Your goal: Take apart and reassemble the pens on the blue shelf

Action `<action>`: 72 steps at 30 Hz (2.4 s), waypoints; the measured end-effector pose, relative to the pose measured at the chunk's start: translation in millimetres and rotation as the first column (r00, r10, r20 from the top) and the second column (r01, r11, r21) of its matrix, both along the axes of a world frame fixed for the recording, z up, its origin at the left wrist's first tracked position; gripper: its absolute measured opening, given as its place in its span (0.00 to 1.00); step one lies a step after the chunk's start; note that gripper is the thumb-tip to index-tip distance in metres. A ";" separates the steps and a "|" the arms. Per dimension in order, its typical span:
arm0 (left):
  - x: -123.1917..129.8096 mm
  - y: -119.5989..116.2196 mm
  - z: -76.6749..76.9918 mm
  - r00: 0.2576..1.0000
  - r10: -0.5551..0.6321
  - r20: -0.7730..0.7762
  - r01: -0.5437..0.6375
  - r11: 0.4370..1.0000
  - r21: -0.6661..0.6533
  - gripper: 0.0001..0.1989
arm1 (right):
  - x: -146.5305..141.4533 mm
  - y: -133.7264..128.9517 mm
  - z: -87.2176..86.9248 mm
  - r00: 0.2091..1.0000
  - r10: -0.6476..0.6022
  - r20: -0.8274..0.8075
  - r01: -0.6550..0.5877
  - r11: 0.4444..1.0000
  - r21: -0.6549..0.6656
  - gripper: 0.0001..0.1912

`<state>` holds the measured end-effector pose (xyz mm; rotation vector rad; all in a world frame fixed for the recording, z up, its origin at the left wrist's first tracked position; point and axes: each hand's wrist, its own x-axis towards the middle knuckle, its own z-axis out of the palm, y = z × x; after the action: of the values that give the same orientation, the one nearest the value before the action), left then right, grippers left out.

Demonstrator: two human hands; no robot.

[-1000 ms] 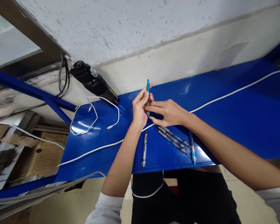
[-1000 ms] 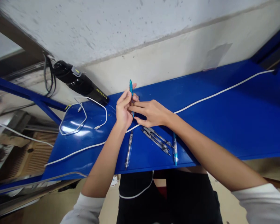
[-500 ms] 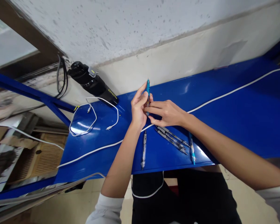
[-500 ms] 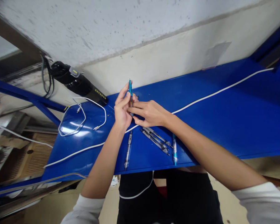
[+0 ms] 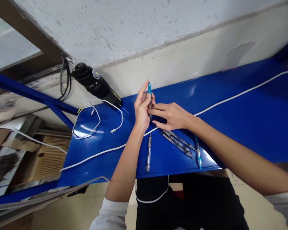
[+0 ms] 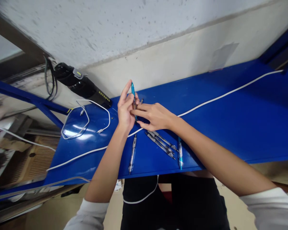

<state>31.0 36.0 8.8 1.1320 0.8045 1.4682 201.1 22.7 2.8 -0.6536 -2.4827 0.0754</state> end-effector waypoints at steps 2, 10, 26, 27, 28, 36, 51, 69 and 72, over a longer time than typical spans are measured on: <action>-8.9 7.6 -5.1 0.985 0.116 -0.129 -0.109 0.992 0.060 0.24 | 0.1 1.3 -0.6 0.999 -0.014 0.030 0.015 0.999 -0.029 0.28; -52.1 21.8 -17.0 0.498 0.355 -0.791 -0.242 0.933 0.266 0.24 | 0.7 4.5 -1.2 1.000 -0.004 -0.001 0.004 0.983 -0.181 0.19; -17.3 6.2 -27.5 0.100 0.297 -0.950 -0.125 0.951 0.284 0.27 | -12.5 -6.4 12.9 0.947 0.083 0.309 -0.005 0.970 -0.244 0.25; -16.5 6.2 -27.2 0.091 0.293 -0.952 -0.133 0.951 0.280 0.27 | -14.2 -6.9 15.3 0.929 0.096 0.356 -0.015 0.975 -0.224 0.25; -15.8 6.1 -26.6 0.081 0.286 -0.955 -0.140 0.952 0.273 0.28 | -15.5 -7.7 17.4 0.914 0.113 0.390 -0.033 0.978 -0.206 0.24; -11.6 3.6 -19.6 0.040 0.227 -0.973 -0.187 0.958 0.216 0.29 | -9.0 -27.3 9.8 0.936 0.268 0.228 -0.246 0.961 -0.124 0.21; -11.7 3.7 -31.2 0.134 0.370 -0.919 -0.210 0.917 0.339 0.25 | -11.4 -47.3 -0.6 0.918 0.346 0.194 -0.324 0.936 -0.138 0.20; -11.8 1.1 -10.9 0.278 0.454 -0.846 -0.278 0.882 0.381 0.16 | -8.4 -40.2 11.8 0.928 0.355 -0.114 -0.366 0.812 -0.455 0.12; -12.3 1.6 -7.2 0.336 0.529 -0.779 -0.302 0.844 0.443 0.15 | -9.3 -40.0 17.5 0.903 0.210 -0.375 -0.413 0.667 -0.621 0.08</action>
<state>18.8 37.6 1.6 2.0558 1.8354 1.3034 191.8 -17.2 20.3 -0.4304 -2.2168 1.2043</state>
